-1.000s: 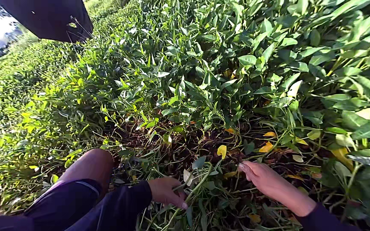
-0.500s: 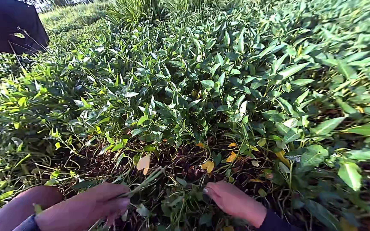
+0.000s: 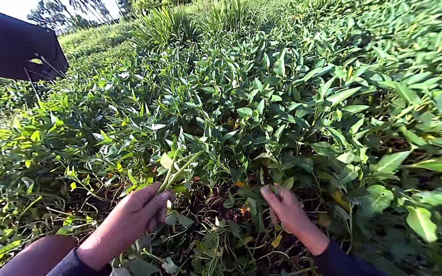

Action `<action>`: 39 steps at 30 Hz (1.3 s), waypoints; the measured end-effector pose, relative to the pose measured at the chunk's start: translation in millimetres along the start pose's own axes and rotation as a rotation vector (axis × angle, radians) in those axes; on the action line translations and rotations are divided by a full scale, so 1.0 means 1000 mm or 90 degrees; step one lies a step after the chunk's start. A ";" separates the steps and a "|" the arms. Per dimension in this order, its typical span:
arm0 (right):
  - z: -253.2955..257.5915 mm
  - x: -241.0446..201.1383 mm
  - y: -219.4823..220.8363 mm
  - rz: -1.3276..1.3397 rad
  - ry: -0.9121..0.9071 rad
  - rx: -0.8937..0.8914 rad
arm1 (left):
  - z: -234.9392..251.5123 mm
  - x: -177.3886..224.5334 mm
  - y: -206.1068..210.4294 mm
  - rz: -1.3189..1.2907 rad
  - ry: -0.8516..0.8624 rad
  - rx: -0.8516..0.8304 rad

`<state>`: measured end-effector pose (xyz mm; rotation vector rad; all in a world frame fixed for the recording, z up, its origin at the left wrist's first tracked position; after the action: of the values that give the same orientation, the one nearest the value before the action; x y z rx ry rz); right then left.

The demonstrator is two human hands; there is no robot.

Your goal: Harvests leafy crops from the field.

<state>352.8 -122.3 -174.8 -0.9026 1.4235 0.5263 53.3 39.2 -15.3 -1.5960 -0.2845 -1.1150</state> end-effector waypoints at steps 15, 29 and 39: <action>-0.118 0.043 0.045 0.055 -0.352 -0.296 | -0.012 -0.031 0.254 0.143 -0.201 -0.484; -0.032 0.081 -0.019 -0.454 0.266 -0.306 | -0.027 -0.043 0.242 0.167 -0.160 -0.405; -0.061 0.099 -0.094 -0.184 0.012 0.255 | 0.007 -0.052 0.150 -0.024 -0.173 -0.277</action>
<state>401.0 -245.2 -245.3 -0.7699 1.3227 0.0120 132.3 10.0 -150.0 -2.1430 -0.2633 -1.0329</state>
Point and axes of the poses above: each hand's wrist, its own z-axis towards the middle knuckle, its own y-axis out of the palm, x = y × z, the point moved 3 cm from there along z, towards the middle knuckle, and after that the axes turned 15 degrees about x, right-handed, at the moved point
